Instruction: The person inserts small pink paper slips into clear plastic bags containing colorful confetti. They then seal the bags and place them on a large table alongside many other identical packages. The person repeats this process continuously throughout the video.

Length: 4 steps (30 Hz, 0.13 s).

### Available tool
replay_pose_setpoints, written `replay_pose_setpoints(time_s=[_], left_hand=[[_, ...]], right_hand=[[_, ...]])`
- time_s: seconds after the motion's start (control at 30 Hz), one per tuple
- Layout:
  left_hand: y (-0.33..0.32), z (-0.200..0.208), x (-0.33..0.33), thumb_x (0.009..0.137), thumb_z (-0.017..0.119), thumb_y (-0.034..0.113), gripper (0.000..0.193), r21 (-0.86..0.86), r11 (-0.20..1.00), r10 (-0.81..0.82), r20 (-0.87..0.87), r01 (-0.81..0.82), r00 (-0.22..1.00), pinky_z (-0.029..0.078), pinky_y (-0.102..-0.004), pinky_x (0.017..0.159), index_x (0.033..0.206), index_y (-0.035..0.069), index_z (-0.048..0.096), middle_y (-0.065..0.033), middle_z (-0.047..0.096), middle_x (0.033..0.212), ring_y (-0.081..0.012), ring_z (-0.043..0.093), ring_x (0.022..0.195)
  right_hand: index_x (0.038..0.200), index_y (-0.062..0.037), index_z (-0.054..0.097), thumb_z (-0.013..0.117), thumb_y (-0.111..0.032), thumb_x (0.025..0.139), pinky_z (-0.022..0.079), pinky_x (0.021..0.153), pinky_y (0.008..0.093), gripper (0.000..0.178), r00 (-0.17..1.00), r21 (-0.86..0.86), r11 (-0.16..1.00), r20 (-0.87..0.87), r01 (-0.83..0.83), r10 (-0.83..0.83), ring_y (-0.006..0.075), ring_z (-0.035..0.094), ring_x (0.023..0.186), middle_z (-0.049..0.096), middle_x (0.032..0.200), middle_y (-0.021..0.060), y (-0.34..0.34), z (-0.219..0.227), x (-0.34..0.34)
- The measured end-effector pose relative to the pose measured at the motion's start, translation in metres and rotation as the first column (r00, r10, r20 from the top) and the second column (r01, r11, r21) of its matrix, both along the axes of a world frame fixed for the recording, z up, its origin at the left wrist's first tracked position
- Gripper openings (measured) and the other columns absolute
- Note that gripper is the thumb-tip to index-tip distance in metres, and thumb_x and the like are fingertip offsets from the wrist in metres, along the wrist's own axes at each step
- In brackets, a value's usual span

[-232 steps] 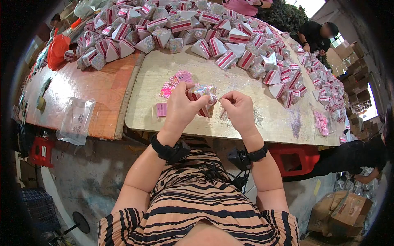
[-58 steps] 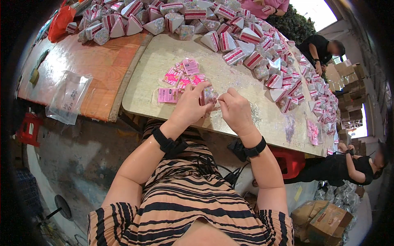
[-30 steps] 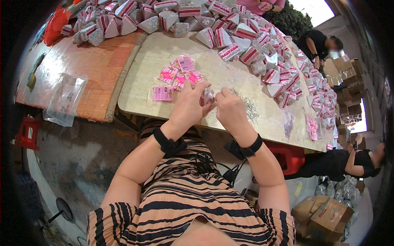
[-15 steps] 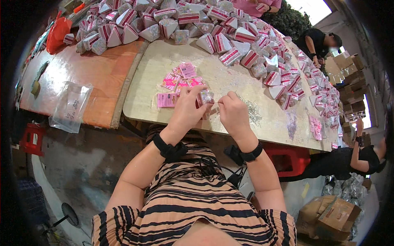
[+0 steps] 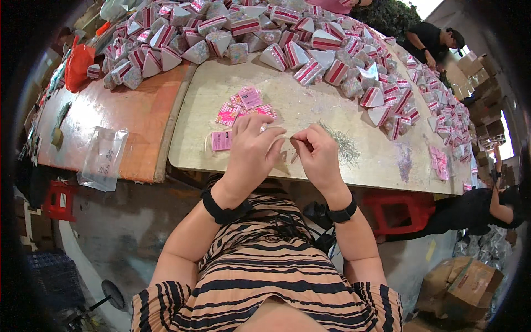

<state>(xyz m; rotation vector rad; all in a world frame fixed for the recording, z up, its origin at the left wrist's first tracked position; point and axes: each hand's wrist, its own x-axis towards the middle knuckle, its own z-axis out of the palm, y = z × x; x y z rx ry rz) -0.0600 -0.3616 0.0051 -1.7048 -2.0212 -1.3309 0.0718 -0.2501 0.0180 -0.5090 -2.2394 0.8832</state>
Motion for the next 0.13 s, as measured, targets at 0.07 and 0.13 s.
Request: replay_pose_setpoints(time_s=[0.07, 0.13], left_hand=[[-0.0001, 0.005, 0.0026, 0.076, 0.071, 0.009, 0.026, -0.083, 0.994, -0.062, 0.067, 0.068, 0.996, 0.041, -0.042, 0.093, 0.102, 0.007, 0.069, -0.0164, 0.057, 0.113, -0.0319, 0.051, 0.108], [-0.0005, 0.007, 0.0016, 0.077, 0.071, 0.01, 0.028, -0.188, 0.972, -0.104, 0.184, 0.139, 0.977, 0.041, -0.0425, 0.093, 0.104, 0.008, 0.068, -0.0164, 0.057, 0.112, -0.0317, 0.051, 0.108]], right_hand=[[0.082, 0.0011, 0.063, 0.065, -0.001, 0.08, 0.045, 0.057, 0.0344, 0.003, 1.0, -0.014, 1.0, -0.023, -0.012, 0.012, 0.0277, 0.058, 0.065, 0.056, 0.075, 0.0132, -0.0013, 0.0026, 0.0013], [0.082, 0.0007, 0.063, 0.064, -0.001, 0.081, 0.045, 0.057, 0.0349, 0.002, 0.999, -0.005, 1.0, -0.03, -0.018, 0.018, 0.0276, 0.059, 0.066, 0.055, 0.074, 0.0132, -0.0041, 0.0094, 0.0034]])
